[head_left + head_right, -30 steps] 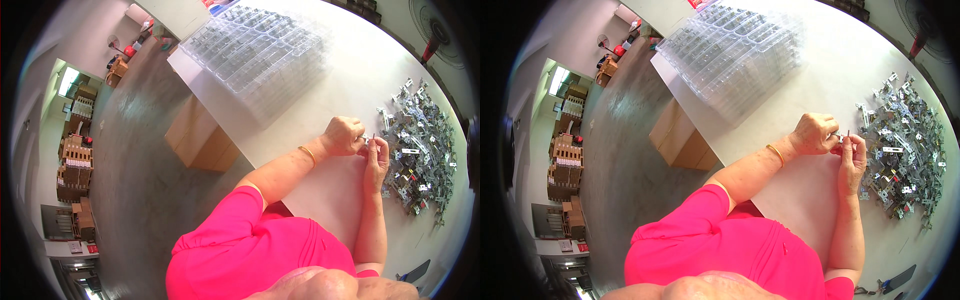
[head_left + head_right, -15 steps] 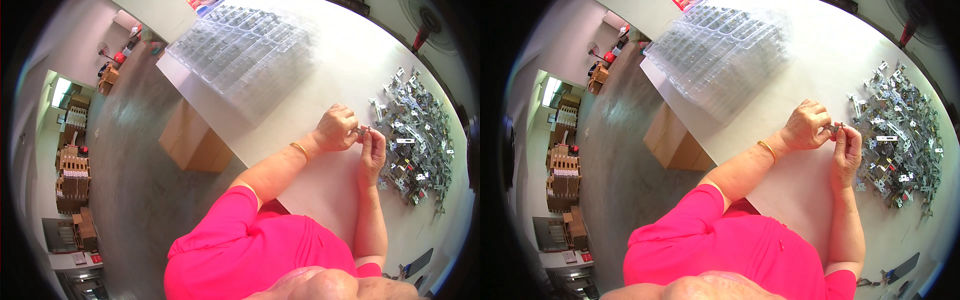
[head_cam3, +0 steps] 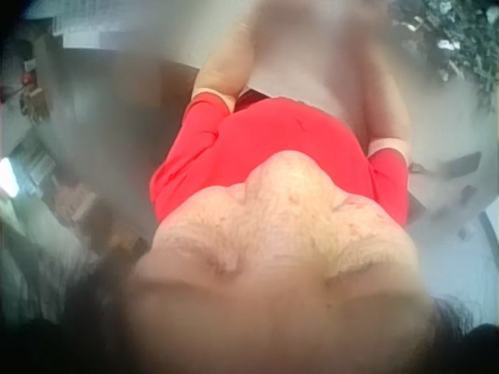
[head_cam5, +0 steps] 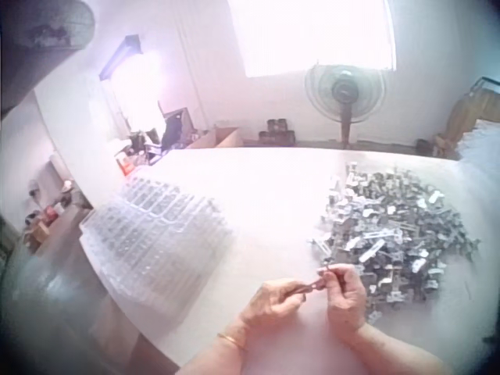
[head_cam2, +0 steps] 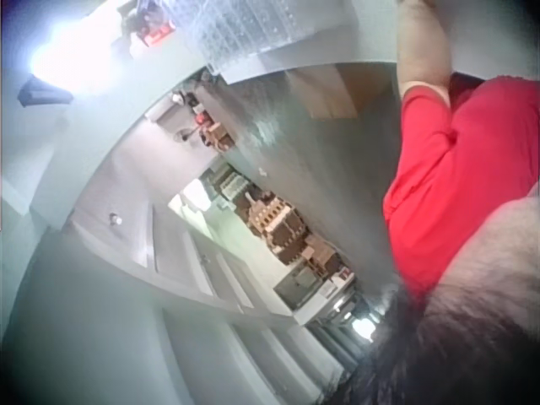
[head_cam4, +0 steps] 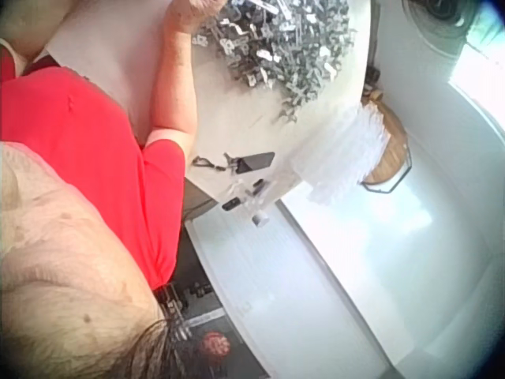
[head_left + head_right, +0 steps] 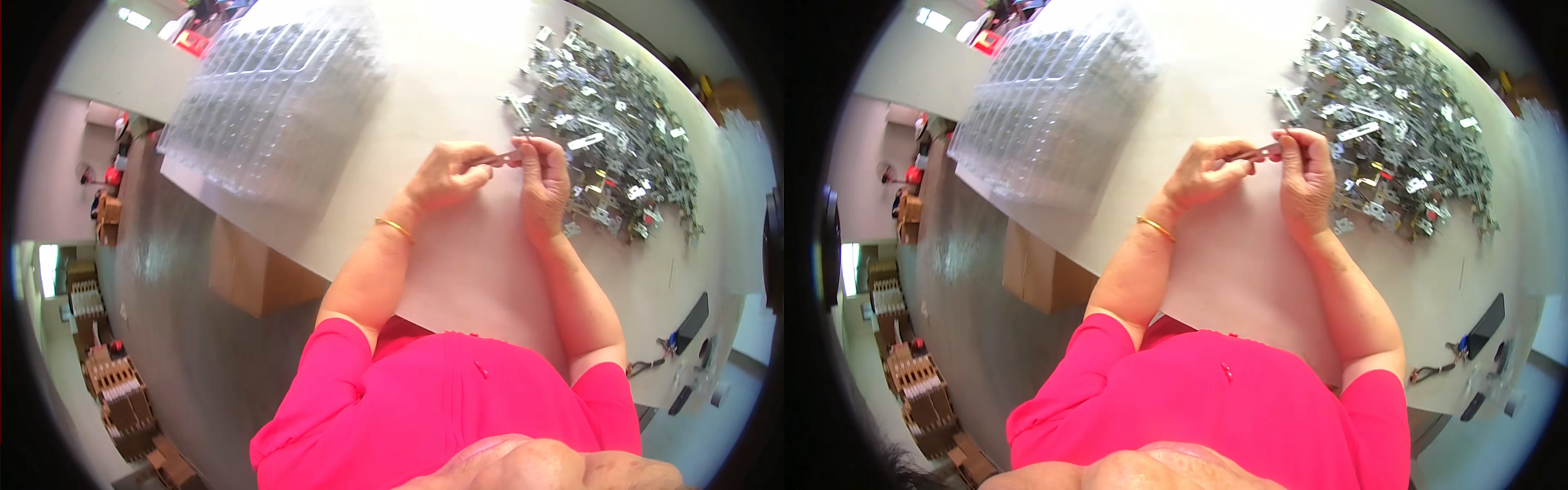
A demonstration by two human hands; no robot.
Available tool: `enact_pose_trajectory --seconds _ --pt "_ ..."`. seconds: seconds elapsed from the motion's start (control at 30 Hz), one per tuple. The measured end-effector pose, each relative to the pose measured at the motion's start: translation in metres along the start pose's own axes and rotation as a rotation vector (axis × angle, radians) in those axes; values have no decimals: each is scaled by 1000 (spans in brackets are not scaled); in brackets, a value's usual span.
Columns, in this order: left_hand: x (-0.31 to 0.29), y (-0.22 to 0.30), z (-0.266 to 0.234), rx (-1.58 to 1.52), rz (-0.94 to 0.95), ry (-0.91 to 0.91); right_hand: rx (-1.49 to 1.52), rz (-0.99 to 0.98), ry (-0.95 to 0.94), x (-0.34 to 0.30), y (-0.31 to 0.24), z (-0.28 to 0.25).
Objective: Assembling small metal hinge components by inserting a metal pin into the bracket.
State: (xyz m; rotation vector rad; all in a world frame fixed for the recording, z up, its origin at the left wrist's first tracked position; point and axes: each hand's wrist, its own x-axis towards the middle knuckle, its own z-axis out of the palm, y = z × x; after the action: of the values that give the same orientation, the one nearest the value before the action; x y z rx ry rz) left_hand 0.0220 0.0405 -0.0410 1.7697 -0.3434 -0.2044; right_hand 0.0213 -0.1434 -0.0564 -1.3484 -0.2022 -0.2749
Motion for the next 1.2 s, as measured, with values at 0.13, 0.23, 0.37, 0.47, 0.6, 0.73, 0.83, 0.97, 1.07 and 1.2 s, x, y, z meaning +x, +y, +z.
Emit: enact_pose_trajectory --seconds 0.13,0.23,0.37,0.47,0.6,0.73,0.83,0.97,1.07,1.2 --pt "6 5 5 -100 -13 -24 -94 -191 62 4 9 -7" --pt "6 6 6 -312 -28 57 -286 -261 100 1 1 -4" --pt "7 3 5 -246 -23 160 -359 -137 12 -6 -6 -1" --pt "7 6 6 -225 10 174 -403 -77 -51 -9 -12 1" --pt "8 0 5 -145 55 187 -462 -79 -52 -8 -14 1" --pt "10 -5 7 -107 106 199 -534 -179 -81 -6 -15 0" --pt "11 -7 6 -100 91 193 -581 -258 -117 -3 -12 -3" --pt "12 -4 7 -144 67 203 -677 -359 -161 1 -13 -7" --pt "10 6 5 -140 -13 251 -573 -138 -100 -8 -11 -2" --pt "13 -5 2 131 51 413 -558 -89 -112 -12 -16 0"
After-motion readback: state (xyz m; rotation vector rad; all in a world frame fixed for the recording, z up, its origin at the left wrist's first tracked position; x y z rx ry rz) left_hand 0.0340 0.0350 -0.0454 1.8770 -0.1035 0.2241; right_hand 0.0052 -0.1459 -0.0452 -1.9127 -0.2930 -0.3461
